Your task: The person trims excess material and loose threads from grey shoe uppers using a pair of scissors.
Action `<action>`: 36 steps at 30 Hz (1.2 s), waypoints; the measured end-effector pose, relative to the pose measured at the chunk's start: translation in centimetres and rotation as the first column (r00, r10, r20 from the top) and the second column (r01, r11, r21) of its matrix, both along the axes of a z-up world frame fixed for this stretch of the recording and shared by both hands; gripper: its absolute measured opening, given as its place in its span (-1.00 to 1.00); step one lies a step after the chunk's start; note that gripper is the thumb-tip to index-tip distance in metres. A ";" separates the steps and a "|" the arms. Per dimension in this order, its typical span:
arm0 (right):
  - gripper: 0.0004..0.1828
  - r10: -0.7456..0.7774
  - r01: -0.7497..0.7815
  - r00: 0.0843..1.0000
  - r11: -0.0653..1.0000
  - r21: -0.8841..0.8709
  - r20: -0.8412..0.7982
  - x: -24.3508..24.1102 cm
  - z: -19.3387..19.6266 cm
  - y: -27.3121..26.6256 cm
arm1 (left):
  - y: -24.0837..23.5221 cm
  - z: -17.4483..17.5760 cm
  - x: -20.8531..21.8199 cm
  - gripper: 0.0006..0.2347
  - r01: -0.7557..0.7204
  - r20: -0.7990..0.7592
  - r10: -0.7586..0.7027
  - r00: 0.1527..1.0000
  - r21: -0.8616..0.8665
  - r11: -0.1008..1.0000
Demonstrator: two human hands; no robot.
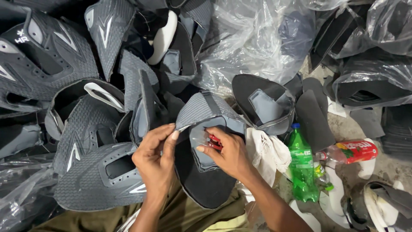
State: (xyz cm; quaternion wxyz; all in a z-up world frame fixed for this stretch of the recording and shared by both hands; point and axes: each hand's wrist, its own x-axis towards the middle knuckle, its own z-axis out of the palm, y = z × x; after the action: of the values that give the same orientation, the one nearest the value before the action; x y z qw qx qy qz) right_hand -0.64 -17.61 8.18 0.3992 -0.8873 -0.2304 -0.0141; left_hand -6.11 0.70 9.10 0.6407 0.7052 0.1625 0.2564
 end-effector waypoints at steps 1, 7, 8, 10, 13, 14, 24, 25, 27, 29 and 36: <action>-0.47 0.000 0.000 1.000 1.000 0.000 0.002 0.1 0.1 0.0 | 0.0 -0.1 0.1 -0.88 0.000 0.002 0.000 1.000 0.000 1.000; -0.46 0.000 0.000 0.999 1.000 -0.004 -0.036 -0.1 -0.2 -0.2 | -0.1 -1.2 -0.2 -0.95 0.052 0.193 -0.039 0.981 -0.062 0.997; -0.45 0.025 -0.024 1.000 1.000 0.005 -0.004 -0.1 -0.2 -0.2 | -0.2 -1.1 -0.2 -0.95 0.052 0.184 -0.029 0.983 -0.120 0.991; -0.44 0.051 -0.052 0.998 0.999 0.015 0.030 -0.3 0.3 -0.2 | -0.4 -1.1 -0.2 -0.94 0.049 0.175 -0.018 0.984 -0.176 0.983; -0.36 0.069 -0.067 0.997 0.997 0.045 -0.047 -1.1 1.5 -0.3 | -0.5 -0.9 -0.3 -0.93 0.054 0.217 -0.015 0.976 -0.178 0.983; -0.40 0.090 -0.090 0.996 0.995 0.035 -0.003 -1.5 1.7 -0.3 | -0.5 -0.8 -0.3 -0.94 0.065 0.222 -0.025 0.975 -0.174 0.983; -0.58 0.049 0.015 0.936 0.984 -0.179 0.349 -3.0 5.7 2.1 | -1.2 0.2 -0.4 -0.95 -0.013 0.224 0.017 0.974 -0.018 1.000; -0.58 0.053 0.012 0.935 0.984 -0.179 0.350 -3.0 6.1 2.4 | -1.2 0.2 -0.4 -0.95 -0.017 0.225 0.020 0.974 -0.019 1.000; -0.59 0.091 0.035 0.911 0.955 -0.295 0.402 -2.9 6.8 2.7 | -1.3 0.2 -0.4 -0.95 -0.018 0.246 0.018 0.969 -0.004 1.000; -0.60 0.122 0.028 0.898 0.943 -0.332 0.423 -2.9 7.3 3.0 | -1.4 -0.1 -0.3 -0.95 -0.032 0.249 0.030 0.968 0.006 0.999; -0.62 0.214 0.018 0.866 0.889 -0.457 0.451 -2.9 8.8 3.8 | -1.7 0.4 -0.6 -0.99 -0.167 0.266 0.095 0.959 0.263 0.950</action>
State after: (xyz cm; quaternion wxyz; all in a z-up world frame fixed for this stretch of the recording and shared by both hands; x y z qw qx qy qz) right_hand -3.55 -13.85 16.98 0.1135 -0.9086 -0.3667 -0.1643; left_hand -6.68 -1.04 9.53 0.5302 0.7389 0.0890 0.4062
